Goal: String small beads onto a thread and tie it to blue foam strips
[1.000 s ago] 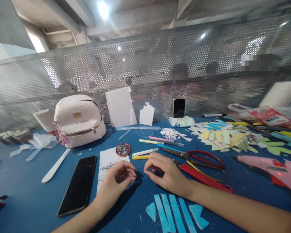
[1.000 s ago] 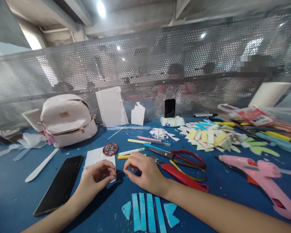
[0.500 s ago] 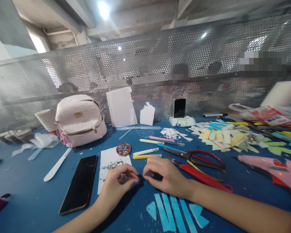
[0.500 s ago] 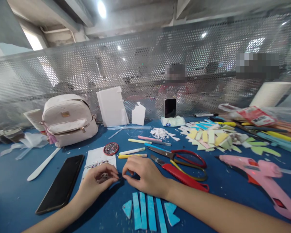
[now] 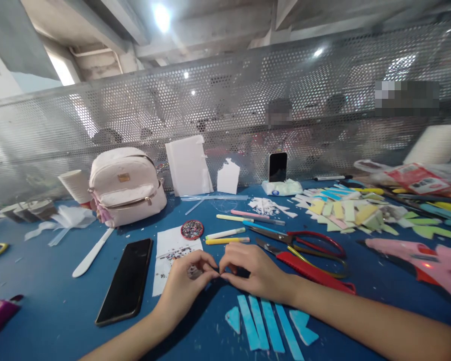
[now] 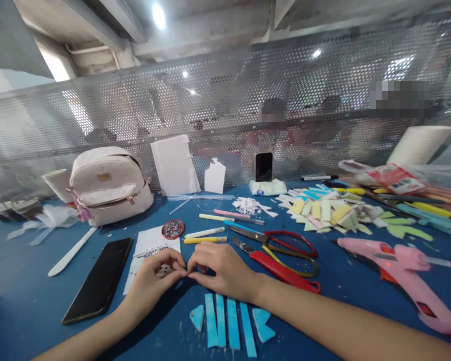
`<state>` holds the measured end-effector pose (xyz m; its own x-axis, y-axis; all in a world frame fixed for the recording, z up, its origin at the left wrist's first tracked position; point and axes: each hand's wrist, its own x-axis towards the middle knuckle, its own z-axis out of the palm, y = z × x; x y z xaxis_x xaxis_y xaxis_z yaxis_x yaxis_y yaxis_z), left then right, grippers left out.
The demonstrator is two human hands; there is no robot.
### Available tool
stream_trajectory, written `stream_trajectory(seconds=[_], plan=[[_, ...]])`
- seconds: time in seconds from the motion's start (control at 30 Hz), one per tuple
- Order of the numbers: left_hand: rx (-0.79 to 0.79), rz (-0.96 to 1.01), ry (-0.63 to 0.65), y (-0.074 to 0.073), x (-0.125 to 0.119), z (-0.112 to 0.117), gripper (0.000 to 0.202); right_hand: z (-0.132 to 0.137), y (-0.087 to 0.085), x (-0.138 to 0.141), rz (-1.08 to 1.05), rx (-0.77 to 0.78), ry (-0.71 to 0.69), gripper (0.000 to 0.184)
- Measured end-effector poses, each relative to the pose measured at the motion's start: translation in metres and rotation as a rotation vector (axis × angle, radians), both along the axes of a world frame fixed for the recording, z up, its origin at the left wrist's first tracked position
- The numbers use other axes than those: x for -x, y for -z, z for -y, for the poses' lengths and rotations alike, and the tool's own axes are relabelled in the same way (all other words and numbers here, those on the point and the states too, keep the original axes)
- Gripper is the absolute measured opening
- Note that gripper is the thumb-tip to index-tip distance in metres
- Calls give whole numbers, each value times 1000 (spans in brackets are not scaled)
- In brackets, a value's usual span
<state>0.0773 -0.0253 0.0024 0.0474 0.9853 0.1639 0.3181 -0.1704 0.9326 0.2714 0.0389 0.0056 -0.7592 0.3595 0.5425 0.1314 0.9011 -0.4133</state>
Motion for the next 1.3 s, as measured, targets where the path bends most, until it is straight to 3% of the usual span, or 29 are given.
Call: stream_trajectory(seconds=[0.27,0.63,0.9,1.07,1.3], plan=[[-157,-301,103,1,15,-1,17,-2,0,-1,-147,302,187,5],[-353,-317,236,1,16,9,18,-4,-2,-2,-14,225,117,10],[-390,-240,432,-3,10,15,24,-7,7,-1,39,84,-71,14],[-509,-182,422,-2,8,14,19,-6,6,-1,2,63,-87,26],[-431,-167,339,3,13,10,19,-6,2,0,-58,149,-53,34]])
